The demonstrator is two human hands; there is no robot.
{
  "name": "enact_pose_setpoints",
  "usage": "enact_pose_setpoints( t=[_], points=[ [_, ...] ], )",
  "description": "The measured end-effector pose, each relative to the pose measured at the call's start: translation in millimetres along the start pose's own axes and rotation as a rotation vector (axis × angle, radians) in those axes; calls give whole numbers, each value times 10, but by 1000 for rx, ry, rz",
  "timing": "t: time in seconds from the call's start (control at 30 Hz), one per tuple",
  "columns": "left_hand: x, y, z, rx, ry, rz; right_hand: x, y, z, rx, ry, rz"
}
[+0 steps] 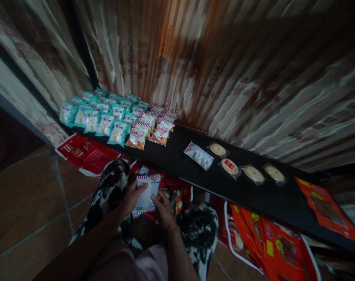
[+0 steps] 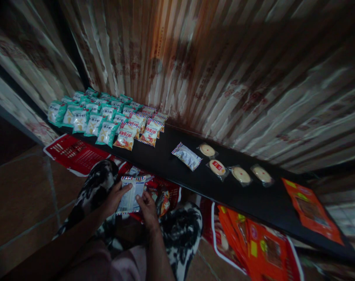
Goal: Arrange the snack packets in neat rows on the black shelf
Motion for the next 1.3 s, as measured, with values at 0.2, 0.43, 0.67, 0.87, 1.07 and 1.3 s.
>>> enact_pose_setpoints(
  t=[0.2, 0.43, 0.67, 0.87, 1.07, 1.3],
  points=[
    [-36, -49, 39, -19, -32, 91, 36, -4, 4, 6, -16, -47],
    [-79, -16, 22, 10, -81, 93, 38, -11, -8, -12, -62, -66],
    [-92, 27, -71, -3, -119, 42, 10, -22, -47, 0, -136, -39],
    [-52, 37, -145, -27, -123, 5, -9, -23, -51, 22, -138, -10],
    [-16, 23, -116, -26, -163, 12, -54, -18, -30, 45, -159, 44],
    [-49, 58, -174, -28, -126, -2, -93, -8, 9, 17, -85, 73]
  ],
)
Point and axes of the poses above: each hand's wrist, its own y-axis towards the middle knuckle, its own x-axis out of the palm, z = x × y, the point moved 9 cm from there along y, towards the middle knuckle, and after that the axes turned 15 degrees about -z, right-handed, at the moved point
